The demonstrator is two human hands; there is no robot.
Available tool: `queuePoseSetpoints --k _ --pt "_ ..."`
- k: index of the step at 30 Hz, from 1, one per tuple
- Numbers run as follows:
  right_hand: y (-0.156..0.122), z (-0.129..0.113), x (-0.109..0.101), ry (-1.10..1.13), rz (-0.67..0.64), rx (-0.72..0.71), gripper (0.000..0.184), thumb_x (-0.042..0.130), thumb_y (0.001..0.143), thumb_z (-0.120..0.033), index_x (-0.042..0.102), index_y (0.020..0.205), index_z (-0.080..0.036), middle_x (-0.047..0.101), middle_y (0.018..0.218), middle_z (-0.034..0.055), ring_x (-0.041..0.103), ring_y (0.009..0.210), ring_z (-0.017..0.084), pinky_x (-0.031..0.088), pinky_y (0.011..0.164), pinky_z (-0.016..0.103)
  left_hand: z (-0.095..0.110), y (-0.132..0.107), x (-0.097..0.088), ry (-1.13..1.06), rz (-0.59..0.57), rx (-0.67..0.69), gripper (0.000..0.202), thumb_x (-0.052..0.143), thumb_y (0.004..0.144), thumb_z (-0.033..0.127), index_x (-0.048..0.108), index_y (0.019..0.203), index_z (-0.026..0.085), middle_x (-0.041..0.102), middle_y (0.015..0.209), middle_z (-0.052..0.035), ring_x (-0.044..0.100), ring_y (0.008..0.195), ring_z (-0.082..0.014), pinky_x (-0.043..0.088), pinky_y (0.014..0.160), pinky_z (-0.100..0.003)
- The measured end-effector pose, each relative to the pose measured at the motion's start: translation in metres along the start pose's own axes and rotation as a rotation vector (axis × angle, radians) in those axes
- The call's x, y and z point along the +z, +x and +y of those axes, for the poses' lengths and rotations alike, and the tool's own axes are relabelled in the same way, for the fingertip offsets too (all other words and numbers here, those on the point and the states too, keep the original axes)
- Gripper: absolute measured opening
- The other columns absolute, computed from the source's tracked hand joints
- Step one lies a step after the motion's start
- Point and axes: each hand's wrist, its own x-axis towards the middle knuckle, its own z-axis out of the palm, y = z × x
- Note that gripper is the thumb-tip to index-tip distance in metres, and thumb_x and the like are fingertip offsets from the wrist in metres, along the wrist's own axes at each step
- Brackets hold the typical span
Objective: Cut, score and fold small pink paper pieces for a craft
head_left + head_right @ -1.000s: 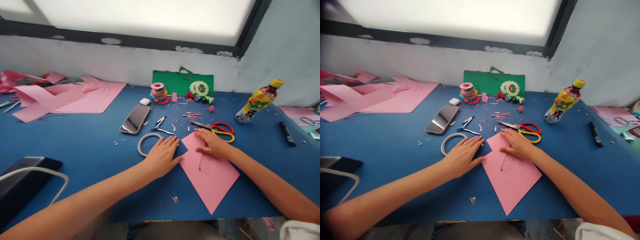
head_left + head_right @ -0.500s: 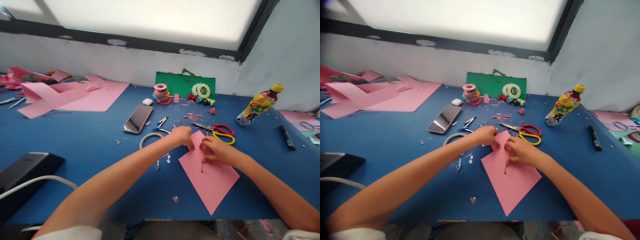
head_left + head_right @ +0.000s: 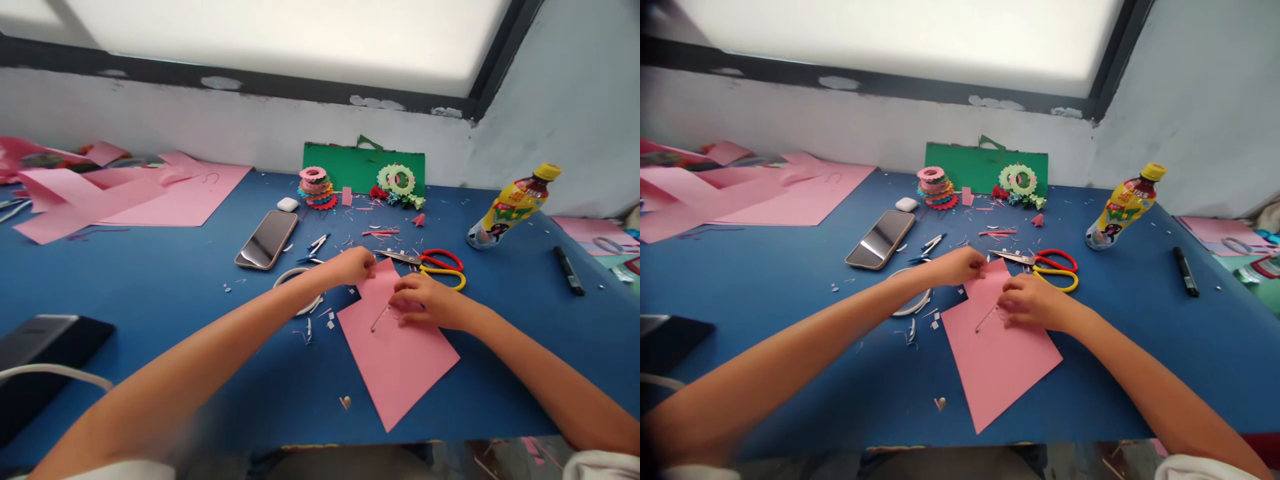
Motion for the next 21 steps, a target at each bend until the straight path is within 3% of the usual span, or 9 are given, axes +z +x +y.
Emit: queuePoseSetpoints --k 6,10,14,21 --pt "0.004 -0.008 0.017 -0.051 0.039 -0.044 0.034 0.057 0.085 -0.042 0.06 0.111 -0.021 0.059 0.115 0.0103 0.054 0.103 0.023 0.043 0.09 0.039 -0.019 -0.014 -0.012 0.028 -0.065 0.098 0.012 0.052 0.074 0.018 0.059 0.064 0.015 0.055 0.061 0.0014 0.043 0.059 -0.0112 0.029 0.055 -0.023" --pt "-0.001 0.013 0.01 0.003 0.032 0.029 0.052 0.064 0.076 -0.05 0.057 0.118 -0.021 0.054 0.125 0.0108 0.05 0.114 0.025 0.04 0.097 0.041 -0.026 -0.03 -0.017 0.016 -0.111 0.135 0.014 0.052 0.077 0.021 0.059 0.066 0.015 0.057 0.063 0.0013 0.046 0.058 -0.0111 0.03 0.054 -0.022" --pt "-0.004 0.03 0.004 -0.005 0.032 0.04 0.042 0.058 0.084 -0.042 0.058 0.118 -0.018 0.056 0.12 0.0119 0.052 0.111 0.023 0.043 0.095 0.038 -0.022 -0.041 -0.011 -0.016 -0.093 0.128 0.011 0.051 0.079 0.021 0.061 0.078 0.016 0.062 0.073 -0.0004 0.053 0.064 -0.0128 0.034 0.057 -0.022" --pt "0.009 -0.012 0.008 -0.038 -0.099 -0.018 0.023 0.057 0.085 -0.039 0.062 0.095 -0.019 0.062 0.099 0.0076 0.056 0.095 0.021 0.044 0.086 0.037 -0.019 -0.046 0.003 -0.052 0.019 0.117 0.015 0.046 0.083 0.018 0.059 0.09 0.017 0.065 0.086 -0.0032 0.056 0.075 -0.0151 0.037 0.064 -0.024"
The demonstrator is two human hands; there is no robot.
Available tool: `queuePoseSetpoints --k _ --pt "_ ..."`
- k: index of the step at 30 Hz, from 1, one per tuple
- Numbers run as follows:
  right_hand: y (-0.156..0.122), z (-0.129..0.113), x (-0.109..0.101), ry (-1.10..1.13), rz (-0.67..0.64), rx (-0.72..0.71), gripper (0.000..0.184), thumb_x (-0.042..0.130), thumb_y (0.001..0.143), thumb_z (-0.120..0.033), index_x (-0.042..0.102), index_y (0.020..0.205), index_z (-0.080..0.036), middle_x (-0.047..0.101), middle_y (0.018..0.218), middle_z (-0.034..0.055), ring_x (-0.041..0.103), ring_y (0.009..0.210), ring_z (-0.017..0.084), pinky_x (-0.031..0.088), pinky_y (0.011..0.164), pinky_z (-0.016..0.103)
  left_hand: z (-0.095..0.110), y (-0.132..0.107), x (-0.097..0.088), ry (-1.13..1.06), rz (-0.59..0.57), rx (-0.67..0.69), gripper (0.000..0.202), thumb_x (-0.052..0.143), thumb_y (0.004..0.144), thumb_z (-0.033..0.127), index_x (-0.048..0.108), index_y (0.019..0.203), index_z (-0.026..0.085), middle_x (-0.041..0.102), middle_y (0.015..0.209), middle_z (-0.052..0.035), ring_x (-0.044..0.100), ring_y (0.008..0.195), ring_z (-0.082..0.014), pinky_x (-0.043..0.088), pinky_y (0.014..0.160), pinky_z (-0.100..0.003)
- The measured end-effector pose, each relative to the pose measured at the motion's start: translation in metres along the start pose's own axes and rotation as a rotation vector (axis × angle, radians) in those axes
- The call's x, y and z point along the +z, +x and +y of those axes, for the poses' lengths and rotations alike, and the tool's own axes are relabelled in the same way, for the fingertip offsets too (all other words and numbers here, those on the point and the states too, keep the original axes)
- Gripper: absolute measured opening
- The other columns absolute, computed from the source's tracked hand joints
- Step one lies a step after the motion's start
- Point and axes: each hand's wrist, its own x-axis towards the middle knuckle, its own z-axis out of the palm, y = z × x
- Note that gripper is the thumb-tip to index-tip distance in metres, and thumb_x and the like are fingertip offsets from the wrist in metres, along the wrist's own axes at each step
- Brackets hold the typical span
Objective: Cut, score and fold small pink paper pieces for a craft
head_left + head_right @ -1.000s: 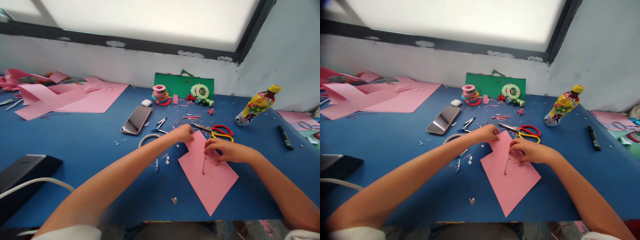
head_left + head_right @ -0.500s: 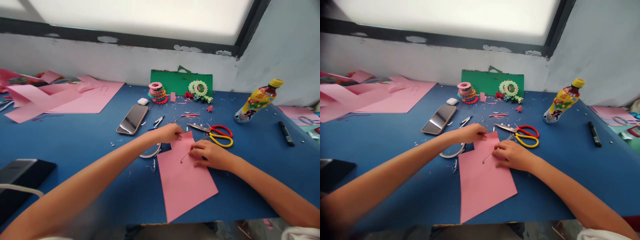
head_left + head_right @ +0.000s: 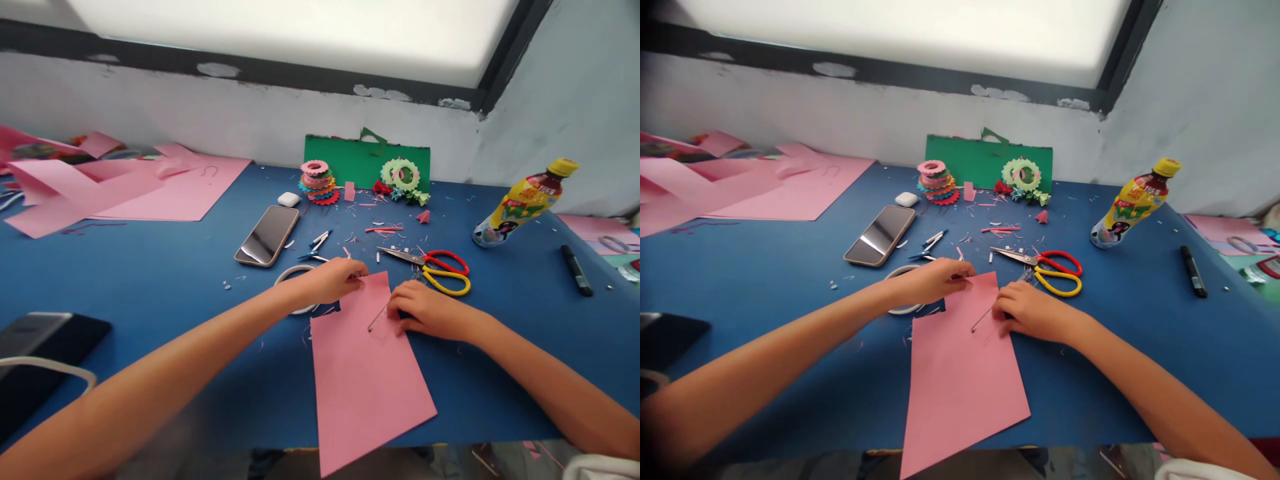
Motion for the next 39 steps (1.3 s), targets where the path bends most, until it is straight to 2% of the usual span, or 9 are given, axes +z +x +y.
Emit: queuePoseSetpoints --k 5,10,13,17,22,25,29,36,39 --pt "-0.006 0.017 -0.008 0.109 0.008 0.096 0.054 0.07 0.072 -0.046 0.053 0.116 -0.02 0.054 0.119 0.0096 0.05 0.11 0.024 0.039 0.095 0.038 -0.001 -0.008 0.004 -0.046 -0.021 0.004 0.015 0.046 0.083 0.019 0.06 0.087 0.017 0.064 0.083 -0.0023 0.056 0.074 -0.0148 0.037 0.064 -0.023" --pt "-0.008 0.041 -0.02 0.091 -0.062 0.166 0.038 0.068 0.071 -0.051 0.061 0.092 -0.02 0.055 0.105 0.0062 0.05 0.102 0.023 0.038 0.09 0.038 -0.002 -0.013 0.01 -0.136 -0.015 -0.029 0.016 0.046 0.084 0.023 0.06 0.09 0.016 0.065 0.087 -0.002 0.057 0.076 -0.0143 0.039 0.064 -0.022" --pt "-0.003 0.033 -0.02 0.085 -0.11 0.147 0.033 0.069 0.07 -0.05 0.059 0.078 -0.02 0.055 0.094 0.0033 0.05 0.093 0.021 0.038 0.083 0.035 -0.003 -0.014 0.013 -0.16 0.01 -0.057 0.018 0.047 0.084 0.025 0.06 0.093 0.016 0.065 0.089 -0.0033 0.058 0.077 -0.0153 0.04 0.065 -0.023" --pt "-0.002 0.015 -0.016 0.137 -0.101 0.241 0.049 0.075 0.061 -0.052 0.055 0.092 -0.02 0.056 0.09 0.0024 0.048 0.086 0.02 0.039 0.073 0.031 -0.003 -0.014 0.014 -0.171 0.029 -0.07 0.021 0.048 0.083 0.027 0.061 0.095 0.016 0.065 0.09 -0.0041 0.058 0.079 -0.0163 0.041 0.065 -0.023" --pt "-0.004 -0.001 -0.013 0.142 -0.129 0.144 0.035 0.067 0.072 -0.049 0.056 0.092 -0.022 0.057 0.097 0.0021 0.05 0.089 0.019 0.038 0.079 0.033 -0.001 -0.015 0.015 -0.172 0.05 -0.083 0.021 0.048 0.082 0.027 0.061 0.094 0.015 0.065 0.087 -0.0036 0.057 0.075 -0.0158 0.04 0.063 -0.023" --pt "-0.005 0.0 -0.009 0.172 -0.082 0.17 0.037 0.068 0.073 -0.047 0.054 0.093 -0.02 0.056 0.094 0.0023 0.051 0.082 0.017 0.039 0.072 0.029 0.002 -0.016 0.015 -0.17 0.058 -0.087 0.021 0.048 0.082 0.025 0.061 0.094 0.015 0.064 0.086 -0.0033 0.057 0.074 -0.0153 0.04 0.062 -0.022" --pt "-0.007 0.014 0.0 0.168 0.148 0.205 0.034 0.061 0.079 -0.043 0.048 0.1 -0.02 0.052 0.083 0.0014 0.048 0.075 0.016 0.04 0.068 0.029 0.004 -0.018 0.016 -0.167 0.061 -0.09 0.025 0.045 0.083 0.021 0.061 0.1 0.015 0.065 0.086 -0.0035 0.057 0.072 -0.0149 0.04 0.06 -0.022" --pt "-0.004 0.032 0.001 0.295 0.927 0.121 0.037 0.028 0.092 -0.052 0.038 0.114 -0.024 0.04 0.082 0.0017 0.043 0.07 0.016 0.041 0.063 0.029 0.003 -0.017 0.018 -0.165 0.054 -0.048 0.028 0.048 0.084 0.024 0.06 0.108 0.018 0.066 0.095 -0.0049 0.059 0.08 -0.0173 0.042 0.068 -0.024" --pt "-0.007 0.018 -0.006 0.097 0.94 0.012 0.044 0.018 0.094 -0.05 0.034 0.126 -0.023 0.041 0.08 0.0024 0.044 0.067 0.016 0.041 0.059 0.03 0.004 -0.016 0.018 -0.186 0.041 -0.037 0.029 0.049 0.085 0.024 0.06 0.111 0.018 0.067 0.098 -0.0052 0.06 0.082 -0.0171 0.043 0.069 -0.024"
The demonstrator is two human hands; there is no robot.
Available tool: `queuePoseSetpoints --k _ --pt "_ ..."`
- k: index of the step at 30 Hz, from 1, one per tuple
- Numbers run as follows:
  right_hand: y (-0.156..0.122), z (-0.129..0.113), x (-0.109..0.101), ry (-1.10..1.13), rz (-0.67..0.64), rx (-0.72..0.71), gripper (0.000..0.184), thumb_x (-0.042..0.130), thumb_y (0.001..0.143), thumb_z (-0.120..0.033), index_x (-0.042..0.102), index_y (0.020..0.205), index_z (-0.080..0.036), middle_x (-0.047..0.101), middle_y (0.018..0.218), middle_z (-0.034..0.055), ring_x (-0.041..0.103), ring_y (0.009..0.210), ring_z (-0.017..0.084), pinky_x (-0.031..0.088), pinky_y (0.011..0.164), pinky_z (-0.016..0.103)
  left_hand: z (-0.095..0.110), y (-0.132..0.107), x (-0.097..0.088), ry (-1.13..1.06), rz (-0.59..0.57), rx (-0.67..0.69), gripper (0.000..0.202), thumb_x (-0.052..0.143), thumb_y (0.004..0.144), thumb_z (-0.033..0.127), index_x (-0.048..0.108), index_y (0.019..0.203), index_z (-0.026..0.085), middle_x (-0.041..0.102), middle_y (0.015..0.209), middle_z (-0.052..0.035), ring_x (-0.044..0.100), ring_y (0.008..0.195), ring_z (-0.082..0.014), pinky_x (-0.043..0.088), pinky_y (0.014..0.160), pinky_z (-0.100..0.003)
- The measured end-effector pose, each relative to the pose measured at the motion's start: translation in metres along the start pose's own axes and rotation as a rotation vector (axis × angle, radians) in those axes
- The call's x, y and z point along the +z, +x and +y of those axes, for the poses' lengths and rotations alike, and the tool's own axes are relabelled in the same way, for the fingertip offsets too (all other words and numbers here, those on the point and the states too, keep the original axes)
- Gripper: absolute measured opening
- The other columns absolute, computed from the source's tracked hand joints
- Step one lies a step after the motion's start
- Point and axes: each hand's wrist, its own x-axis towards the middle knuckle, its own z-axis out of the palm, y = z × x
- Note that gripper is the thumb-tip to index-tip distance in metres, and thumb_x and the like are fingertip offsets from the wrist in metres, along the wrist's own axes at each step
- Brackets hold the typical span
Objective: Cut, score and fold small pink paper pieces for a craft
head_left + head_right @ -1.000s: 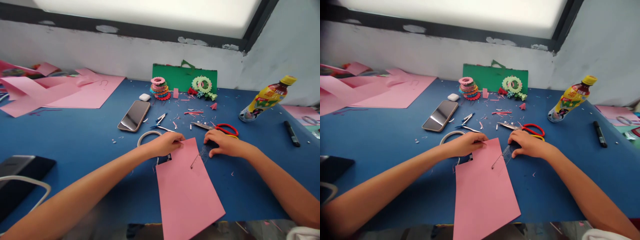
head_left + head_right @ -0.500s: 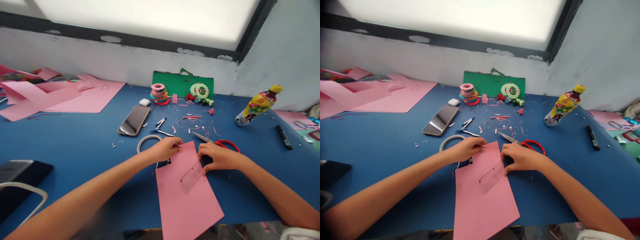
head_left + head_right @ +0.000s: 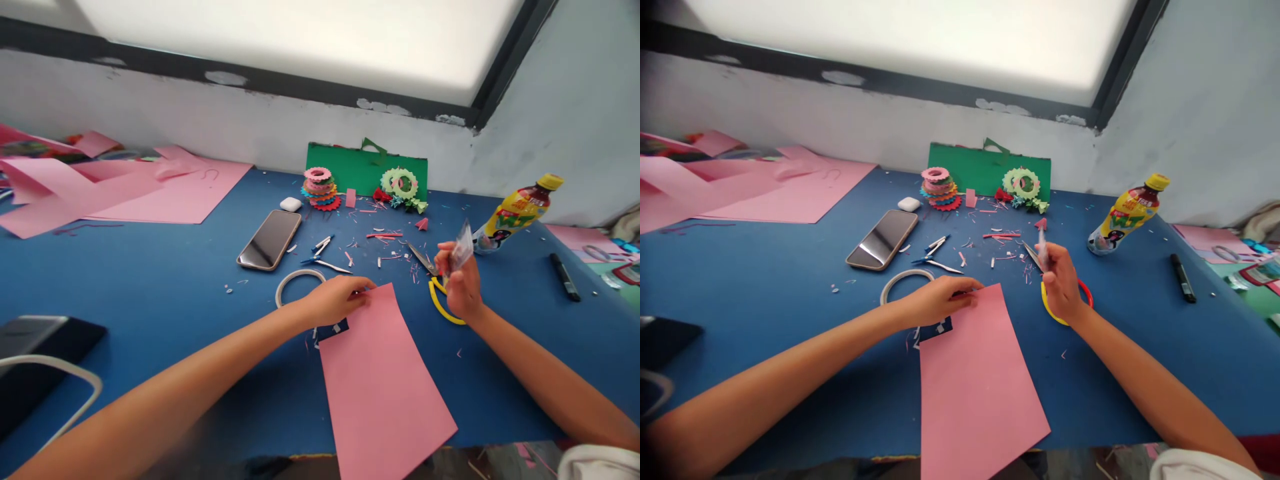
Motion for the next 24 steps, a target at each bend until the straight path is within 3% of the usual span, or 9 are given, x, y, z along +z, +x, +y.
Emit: queuePoseSetpoints --k 2,4,6,8,11,17,24 --pt "-0.001 -0.015 -0.002 -0.031 -0.144 -0.129 0.046 0.036 0.09 -0.054 0.042 0.125 -0.025 0.047 0.081 0.0023 0.047 0.066 0.016 0.041 0.059 0.029 0.0 0.0 -0.001 -0.03 -0.006 0.003 0.031 0.048 0.086 0.026 0.058 0.114 0.018 0.067 0.097 -0.0049 0.06 0.081 -0.016 0.044 0.068 -0.023" --pt "-0.005 -0.029 -0.001 -0.203 -0.494 -0.359 0.047 0.041 0.091 -0.046 0.039 0.132 -0.023 0.054 0.088 0.0048 0.052 0.072 0.016 0.042 0.062 0.029 -0.001 0.0 -0.002 -0.072 0.008 0.0 0.033 0.047 0.087 0.028 0.057 0.116 0.017 0.067 0.096 -0.005 0.061 0.08 -0.0152 0.045 0.068 -0.023" --pt "-0.01 -0.037 0.003 -0.314 -0.736 -0.424 0.042 0.04 0.093 -0.037 0.039 0.133 -0.025 0.057 0.09 0.0044 0.052 0.07 0.015 0.04 0.059 0.026 -0.003 0.0 -0.004 -0.104 0.02 -0.002 0.034 0.049 0.086 0.027 0.057 0.117 0.016 0.067 0.099 -0.0059 0.061 0.08 -0.0152 0.046 0.069 -0.024" --pt "-0.013 -0.036 0.009 -0.382 -0.868 -0.405 0.039 0.038 0.093 -0.031 0.042 0.131 -0.025 0.057 0.094 0.0052 0.053 0.071 0.014 0.04 0.059 0.025 -0.006 -0.001 -0.005 -0.099 0.011 0.008 0.033 0.05 0.085 0.023 0.059 0.116 0.015 0.067 0.103 -0.0066 0.061 0.082 -0.0155 0.047 0.072 -0.025" --pt "-0.015 -0.028 0.014 -0.417 -0.918 -0.36 0.036 0.037 0.093 -0.031 0.046 0.128 -0.024 0.057 0.098 0.0069 0.054 0.076 0.015 0.042 0.061 0.026 -0.01 -0.003 -0.005 -0.061 0.002 0.043 0.035 0.049 0.083 0.015 0.06 0.116 0.016 0.066 0.11 -0.0064 0.061 0.087 -0.016 0.046 0.078 -0.026" --pt "-0.017 -0.026 0.018 -0.38 -0.888 -0.357 0.035 0.037 0.094 -0.033 0.049 0.125 -0.022 0.057 0.093 0.007 0.052 0.075 0.017 0.043 0.065 0.029 -0.006 -0.004 0.001 -0.058 -0.029 0.084 0.036 0.045 0.085 0.014 0.06 0.117 0.017 0.064 0.116 -0.0049 0.06 0.099 -0.0171 0.045 0.085 -0.027" --pt "-0.02 -0.028 0.023 -0.398 -0.798 -0.338 0.036 0.039 0.093 -0.032 0.049 0.126 -0.021 0.058 0.1 0.0097 0.053 0.078 0.018 0.044 0.067 0.031 0.011 -0.011 -0.006 0.002 -0.074 -0.039 0.035 0.043 0.086 0.017 0.06 0.116 0.017 0.065 0.115 -0.0051 0.06 0.099 -0.0182 0.045 0.084 -0.026"
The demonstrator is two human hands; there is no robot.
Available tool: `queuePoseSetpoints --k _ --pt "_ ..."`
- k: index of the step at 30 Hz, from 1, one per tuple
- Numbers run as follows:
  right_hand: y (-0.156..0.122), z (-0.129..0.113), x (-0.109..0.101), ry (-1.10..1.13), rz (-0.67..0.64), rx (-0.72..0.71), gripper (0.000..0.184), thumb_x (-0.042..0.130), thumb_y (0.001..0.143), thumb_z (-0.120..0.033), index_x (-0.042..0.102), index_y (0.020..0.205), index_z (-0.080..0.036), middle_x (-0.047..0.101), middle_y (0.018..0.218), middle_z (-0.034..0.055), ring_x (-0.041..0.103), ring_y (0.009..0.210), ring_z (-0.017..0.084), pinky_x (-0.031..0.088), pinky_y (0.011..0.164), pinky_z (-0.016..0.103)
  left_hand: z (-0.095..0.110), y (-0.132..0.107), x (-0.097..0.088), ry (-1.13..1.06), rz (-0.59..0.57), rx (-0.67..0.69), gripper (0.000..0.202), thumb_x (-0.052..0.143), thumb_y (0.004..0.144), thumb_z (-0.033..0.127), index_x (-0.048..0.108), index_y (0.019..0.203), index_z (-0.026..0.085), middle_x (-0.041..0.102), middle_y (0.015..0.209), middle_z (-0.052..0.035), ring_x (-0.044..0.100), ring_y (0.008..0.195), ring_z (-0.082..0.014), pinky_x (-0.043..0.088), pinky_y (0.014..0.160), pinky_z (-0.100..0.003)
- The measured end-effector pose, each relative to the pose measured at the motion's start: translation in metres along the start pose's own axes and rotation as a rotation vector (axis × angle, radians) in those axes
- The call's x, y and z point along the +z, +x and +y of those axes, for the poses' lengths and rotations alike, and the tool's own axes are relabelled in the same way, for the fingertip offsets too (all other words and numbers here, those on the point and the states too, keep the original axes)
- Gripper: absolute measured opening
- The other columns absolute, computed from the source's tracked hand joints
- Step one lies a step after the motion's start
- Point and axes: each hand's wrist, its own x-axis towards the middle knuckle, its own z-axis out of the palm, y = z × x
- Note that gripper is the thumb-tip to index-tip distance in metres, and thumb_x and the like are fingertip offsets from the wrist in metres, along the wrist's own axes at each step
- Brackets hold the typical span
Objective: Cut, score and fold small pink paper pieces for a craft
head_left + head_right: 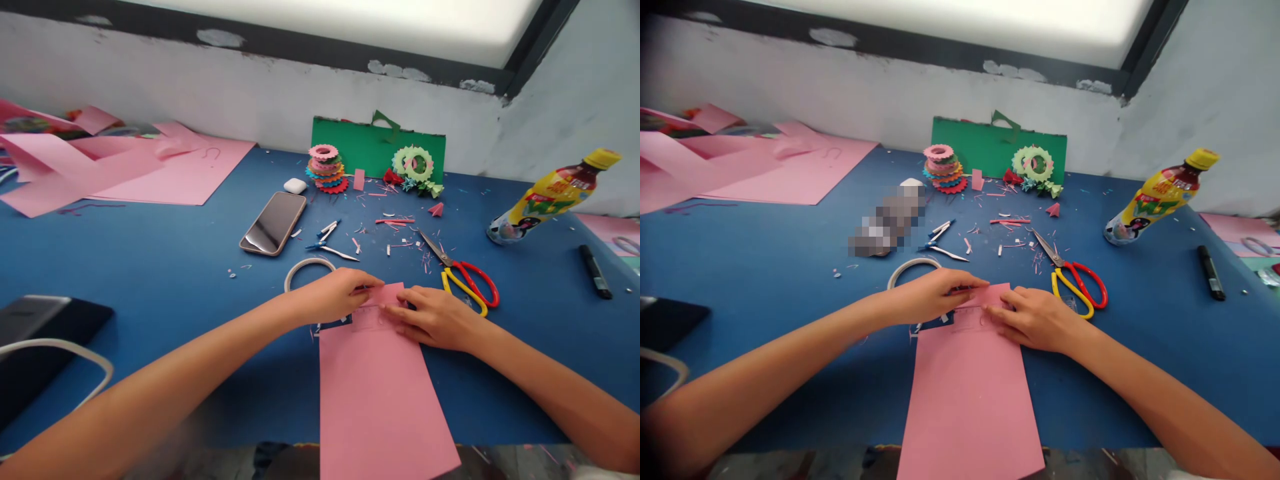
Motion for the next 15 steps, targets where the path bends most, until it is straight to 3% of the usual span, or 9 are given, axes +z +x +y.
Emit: queuePoseSetpoints --k 11,15 --pt "0.005 -0.003 0.001 -0.03 0.028 0.074 0.034 0.038 0.094 -0.033 0.052 0.122 -0.02 0.056 0.106 0.0109 0.054 0.088 0.02 0.045 0.076 0.035 0.002 0.0 -0.002 -0.012 -0.099 0.036 0.035 0.035 0.088 0.014 0.064 0.107 0.019 0.061 0.11 -0.0046 0.056 0.102 -0.0159 0.042 0.088 -0.025" --pt "0.006 -0.009 0.0 0.012 -0.005 0.102 0.035 0.038 0.094 -0.033 0.053 0.121 -0.018 0.056 0.105 0.0124 0.054 0.086 0.021 0.047 0.074 0.034 0.007 -0.007 -0.004 0.168 -0.053 0.05 0.034 0.039 0.087 0.013 0.06 0.113 0.016 0.06 0.109 -0.0076 0.058 0.098 -0.0182 0.045 0.086 -0.029"
